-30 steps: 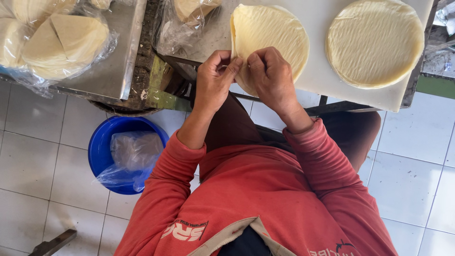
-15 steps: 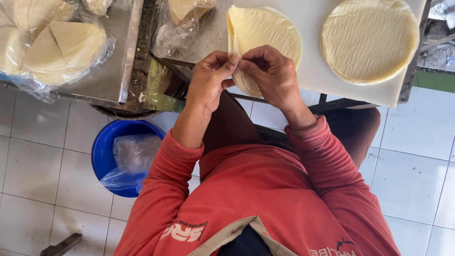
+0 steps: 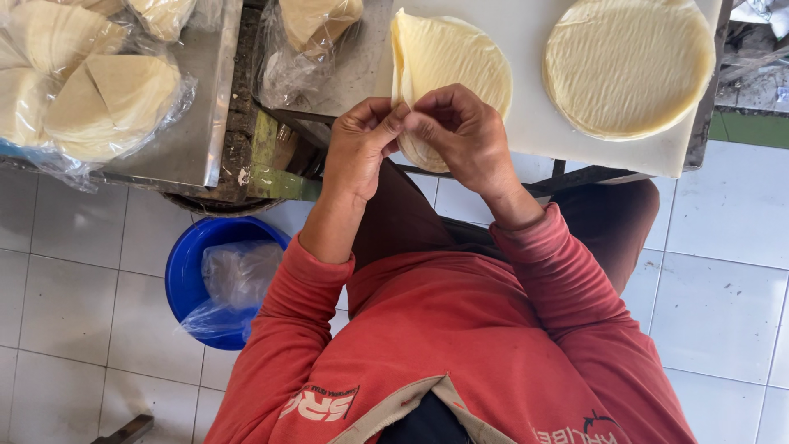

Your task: The person separates thin dough wrappers by hand from a stack on a workspace, placing them into new piles.

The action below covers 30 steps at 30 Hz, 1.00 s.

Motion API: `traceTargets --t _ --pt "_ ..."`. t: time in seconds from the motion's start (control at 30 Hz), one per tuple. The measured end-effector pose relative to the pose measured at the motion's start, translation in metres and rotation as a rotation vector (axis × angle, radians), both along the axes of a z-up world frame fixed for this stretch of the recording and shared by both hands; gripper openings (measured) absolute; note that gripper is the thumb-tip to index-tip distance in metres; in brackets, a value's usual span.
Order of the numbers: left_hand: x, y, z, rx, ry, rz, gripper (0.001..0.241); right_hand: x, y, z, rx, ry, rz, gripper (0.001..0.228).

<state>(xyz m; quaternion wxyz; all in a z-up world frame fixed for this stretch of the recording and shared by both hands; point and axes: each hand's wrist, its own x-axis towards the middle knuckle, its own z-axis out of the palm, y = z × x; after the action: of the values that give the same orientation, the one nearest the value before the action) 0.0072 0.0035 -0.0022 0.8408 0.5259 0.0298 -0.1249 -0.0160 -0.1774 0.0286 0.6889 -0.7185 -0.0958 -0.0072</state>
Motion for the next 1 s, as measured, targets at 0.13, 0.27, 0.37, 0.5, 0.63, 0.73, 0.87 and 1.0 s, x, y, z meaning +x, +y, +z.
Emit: traceTargets --t 0.13,0.27,0.37,0.5,0.63,0.73,0.87,1.0 --pt "0.000 -0.001 0.005 -0.056 0.037 -0.043 0.014 -0.003 0.000 0.001 0.032 0.005 -0.030 0.022" --pt "0.001 -0.003 0.005 -0.022 0.039 -0.031 0.016 0.000 -0.004 -0.003 -0.023 0.146 -0.081 0.020" --pt "0.001 -0.005 0.003 -0.052 0.015 -0.035 0.017 0.004 -0.008 -0.008 -0.011 0.173 -0.140 0.020" --pt "-0.001 -0.012 0.004 0.033 -0.114 0.009 0.018 0.006 -0.006 -0.012 0.195 0.051 -0.107 0.027" --pt "-0.008 -0.016 0.006 0.540 -0.542 0.082 0.021 0.005 0.002 -0.010 -0.114 -0.081 -0.079 0.047" --pt "-0.010 -0.018 0.007 0.603 -0.630 0.083 0.024 0.008 0.004 -0.005 -0.015 0.050 -0.127 0.043" --pt "-0.010 -0.013 0.007 0.357 -0.336 0.026 0.029 0.013 0.002 -0.002 0.205 0.135 -0.143 0.031" --pt "-0.005 -0.014 0.007 0.225 -0.343 0.083 0.037 0.011 0.009 -0.010 0.000 0.031 -0.205 0.022"
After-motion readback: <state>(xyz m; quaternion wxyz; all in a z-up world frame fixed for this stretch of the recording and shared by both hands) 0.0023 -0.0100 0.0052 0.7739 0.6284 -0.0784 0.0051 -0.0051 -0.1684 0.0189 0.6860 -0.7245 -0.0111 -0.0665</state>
